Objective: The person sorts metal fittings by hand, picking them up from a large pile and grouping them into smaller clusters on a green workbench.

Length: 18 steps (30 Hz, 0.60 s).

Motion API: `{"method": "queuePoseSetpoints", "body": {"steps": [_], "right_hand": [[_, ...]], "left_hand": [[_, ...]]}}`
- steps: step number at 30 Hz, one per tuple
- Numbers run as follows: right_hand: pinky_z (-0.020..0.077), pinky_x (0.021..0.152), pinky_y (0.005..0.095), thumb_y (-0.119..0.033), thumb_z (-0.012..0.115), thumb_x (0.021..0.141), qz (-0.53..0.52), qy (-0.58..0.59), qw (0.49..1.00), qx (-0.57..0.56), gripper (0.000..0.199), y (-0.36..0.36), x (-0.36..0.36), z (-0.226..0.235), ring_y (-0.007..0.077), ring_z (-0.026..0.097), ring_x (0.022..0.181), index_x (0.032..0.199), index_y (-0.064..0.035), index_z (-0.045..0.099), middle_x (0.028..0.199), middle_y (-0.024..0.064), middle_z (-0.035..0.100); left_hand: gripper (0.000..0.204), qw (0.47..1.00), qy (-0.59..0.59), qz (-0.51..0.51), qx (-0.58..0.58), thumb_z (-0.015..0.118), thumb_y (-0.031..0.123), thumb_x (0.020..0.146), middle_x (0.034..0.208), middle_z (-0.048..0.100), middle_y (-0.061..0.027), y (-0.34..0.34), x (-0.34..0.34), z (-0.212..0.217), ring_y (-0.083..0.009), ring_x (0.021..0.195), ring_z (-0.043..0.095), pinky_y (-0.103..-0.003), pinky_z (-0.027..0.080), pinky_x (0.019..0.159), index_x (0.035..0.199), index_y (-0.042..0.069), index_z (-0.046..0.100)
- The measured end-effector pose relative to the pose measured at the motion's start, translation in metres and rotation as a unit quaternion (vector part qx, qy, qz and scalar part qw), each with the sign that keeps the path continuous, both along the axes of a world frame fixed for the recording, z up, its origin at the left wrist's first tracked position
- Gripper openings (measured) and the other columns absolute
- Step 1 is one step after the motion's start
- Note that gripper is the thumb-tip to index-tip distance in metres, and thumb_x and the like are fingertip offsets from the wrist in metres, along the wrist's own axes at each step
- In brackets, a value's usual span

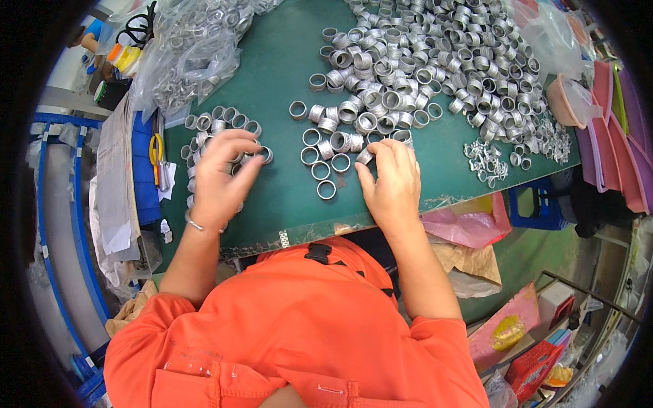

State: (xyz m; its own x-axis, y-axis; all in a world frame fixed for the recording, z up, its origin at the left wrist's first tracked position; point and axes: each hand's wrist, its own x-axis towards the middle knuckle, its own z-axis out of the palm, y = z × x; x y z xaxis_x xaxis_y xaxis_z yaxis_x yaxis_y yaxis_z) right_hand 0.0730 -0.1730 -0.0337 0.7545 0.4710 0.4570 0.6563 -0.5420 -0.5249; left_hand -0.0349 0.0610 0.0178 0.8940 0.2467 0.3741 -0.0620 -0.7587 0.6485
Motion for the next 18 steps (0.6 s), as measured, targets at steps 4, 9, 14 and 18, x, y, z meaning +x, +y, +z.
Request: {"method": "queuePoseSetpoints", "body": {"steps": [4,9,14,18], "right_hand": [[0.0463,0.077,0.0355,-0.004,0.074,0.07,-0.007,0.096,0.993,0.069,0.031,-0.007,-0.007,0.001,0.0261,0.059,0.09,0.097,-0.003,0.059,0.096,0.01,0.061],[0.0476,0.075,0.0245,-0.002,0.07,0.081,0.064,0.453,0.8,0.388,0.032,-0.011,-0.031,0.0,0.0099,0.059,0.087,0.107,-0.0022,0.052,0.096,0.0054,0.061],[0.048,0.076,0.0221,0.0,0.064,0.087,0.119,0.486,0.767,0.403,0.025,-0.014,-0.042,0.01,0.0088,0.059,0.087,0.109,0.0001,0.051,0.097,0.0058,0.061],[0.0491,0.075,0.0229,0.0,0.062,0.088,0.137,0.481,0.784,0.368,0.022,-0.02,-0.041,0.01,0.0093,0.058,0.088,0.108,-0.0001,0.052,0.098,0.0057,0.061]], "left_hand": [[0.018,0.994,0.012,-0.102,-0.024,0.071,-0.001,0.072,0.099,0.063,-0.0097,-0.041,0.01,-0.01,-0.0249,0.093,0.061,-0.034,0.048,0.082,0.089,0.004,0.064],[0.044,0.979,0.037,-0.167,-0.108,0.075,-0.001,0.071,0.112,0.058,-0.0095,-0.069,0.013,-0.017,-0.0182,0.089,0.061,-0.028,0.051,0.072,0.111,0.005,0.059],[0.035,0.957,0.035,-0.2,-0.205,0.076,0.001,0.071,0.105,0.062,-0.0094,-0.073,0.012,-0.026,-0.0179,0.087,0.061,-0.028,0.051,0.072,0.103,0.003,0.062],[0.026,0.951,0.048,-0.196,-0.235,0.075,0.0,0.072,0.101,0.064,-0.0095,-0.076,0.011,-0.024,-0.017,0.085,0.062,-0.027,0.052,0.071,0.096,0.002,0.065]]}}
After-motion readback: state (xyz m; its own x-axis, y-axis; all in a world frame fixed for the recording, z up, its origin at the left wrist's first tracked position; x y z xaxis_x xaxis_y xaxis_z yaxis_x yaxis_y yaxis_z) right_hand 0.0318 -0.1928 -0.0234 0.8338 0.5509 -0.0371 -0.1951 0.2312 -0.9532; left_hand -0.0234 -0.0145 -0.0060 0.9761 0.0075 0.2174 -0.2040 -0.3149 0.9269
